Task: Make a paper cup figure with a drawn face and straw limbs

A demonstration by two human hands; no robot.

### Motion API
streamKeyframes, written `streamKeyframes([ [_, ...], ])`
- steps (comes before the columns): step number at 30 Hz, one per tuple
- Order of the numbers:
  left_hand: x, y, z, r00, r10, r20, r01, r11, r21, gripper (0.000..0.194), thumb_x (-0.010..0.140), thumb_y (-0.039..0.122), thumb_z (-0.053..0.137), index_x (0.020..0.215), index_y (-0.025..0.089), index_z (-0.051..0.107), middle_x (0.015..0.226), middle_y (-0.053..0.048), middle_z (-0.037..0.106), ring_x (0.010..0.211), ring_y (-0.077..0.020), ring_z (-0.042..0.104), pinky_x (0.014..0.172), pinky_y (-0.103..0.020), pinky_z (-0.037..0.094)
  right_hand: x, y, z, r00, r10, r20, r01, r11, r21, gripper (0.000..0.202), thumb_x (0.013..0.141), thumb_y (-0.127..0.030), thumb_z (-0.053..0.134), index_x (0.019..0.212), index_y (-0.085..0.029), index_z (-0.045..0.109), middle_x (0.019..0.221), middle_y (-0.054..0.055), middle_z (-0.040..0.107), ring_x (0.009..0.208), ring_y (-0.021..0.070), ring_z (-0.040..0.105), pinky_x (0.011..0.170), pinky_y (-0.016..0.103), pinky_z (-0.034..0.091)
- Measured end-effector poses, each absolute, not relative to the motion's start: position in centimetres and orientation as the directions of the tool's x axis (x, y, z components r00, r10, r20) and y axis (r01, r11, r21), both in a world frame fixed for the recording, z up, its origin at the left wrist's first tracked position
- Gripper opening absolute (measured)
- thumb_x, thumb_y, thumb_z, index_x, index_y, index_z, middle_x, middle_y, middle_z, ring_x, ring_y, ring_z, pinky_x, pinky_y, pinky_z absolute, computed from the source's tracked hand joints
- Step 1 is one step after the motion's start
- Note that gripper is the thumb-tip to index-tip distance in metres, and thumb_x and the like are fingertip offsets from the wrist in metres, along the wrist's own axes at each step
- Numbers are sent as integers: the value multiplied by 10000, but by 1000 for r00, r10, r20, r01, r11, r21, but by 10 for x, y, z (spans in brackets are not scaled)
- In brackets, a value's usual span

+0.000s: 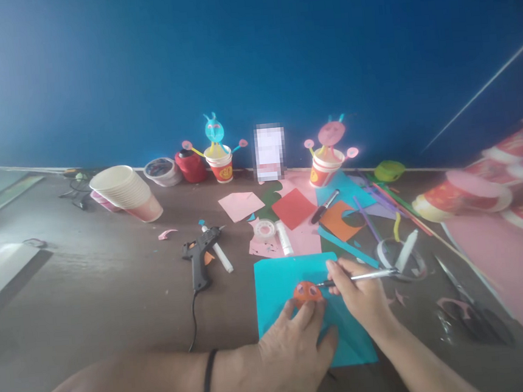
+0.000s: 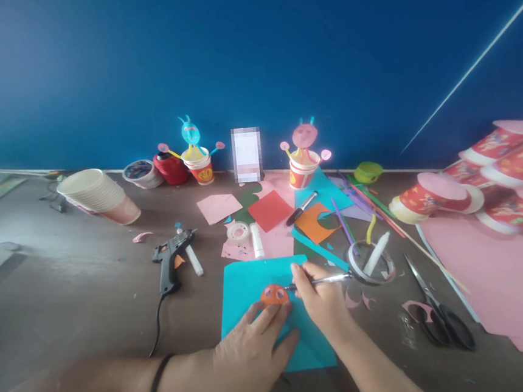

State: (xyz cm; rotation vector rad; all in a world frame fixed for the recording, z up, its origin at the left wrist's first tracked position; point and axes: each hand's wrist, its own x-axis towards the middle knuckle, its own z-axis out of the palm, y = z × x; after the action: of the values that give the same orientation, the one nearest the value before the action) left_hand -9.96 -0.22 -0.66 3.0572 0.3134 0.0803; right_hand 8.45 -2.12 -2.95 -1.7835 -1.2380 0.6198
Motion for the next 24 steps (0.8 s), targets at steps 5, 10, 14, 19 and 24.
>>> streamKeyframes([
  [5,-100,-1,-2,982,190,15,188,-978,84,438,774,311,536,1156,99,509,1330,-234,426,1249,-371,329,948,-503,355,85,-22,-30,411,910,53,454,-154,-878,392,894,-462,462,607,-203,530,470,-43,530,464,129,616,488,200,451],
  [10,-99,-2,-6,977,212,37,210,-976,65,415,779,336,550,1133,122,521,1327,-206,440,1249,-356,332,969,-503,345,85,-22,-31,387,919,69,505,-149,-850,379,898,-448,462,620,-202,542,457,-44,520,461,134,606,501,214,448],
  [14,-99,-3,-7,976,212,57,209,-977,51,413,791,342,539,1143,126,518,1319,-202,449,1246,-355,340,962,-489,360,85,-22,-31,399,914,71,485,-145,-863,387,900,-460,453,618,-207,530,472,-41,521,463,135,600,495,218,453],
  [19,-99,-2,-5,978,202,43,199,-978,66,440,774,328,544,1153,109,509,1326,-223,435,1246,-365,343,961,-503,362,85,-21,-30,392,917,76,506,-145,-850,400,898,-466,453,600,-209,523,458,-43,511,451,128,581,492,220,446],
  [24,-99,-1,-4,979,203,22,201,-976,81,457,763,351,562,1150,113,513,1334,-216,433,1246,-364,339,964,-508,355,84,-21,-28,403,914,43,446,-156,-881,407,895,-479,450,598,-207,513,469,-46,500,449,124,583,477,213,446],
])
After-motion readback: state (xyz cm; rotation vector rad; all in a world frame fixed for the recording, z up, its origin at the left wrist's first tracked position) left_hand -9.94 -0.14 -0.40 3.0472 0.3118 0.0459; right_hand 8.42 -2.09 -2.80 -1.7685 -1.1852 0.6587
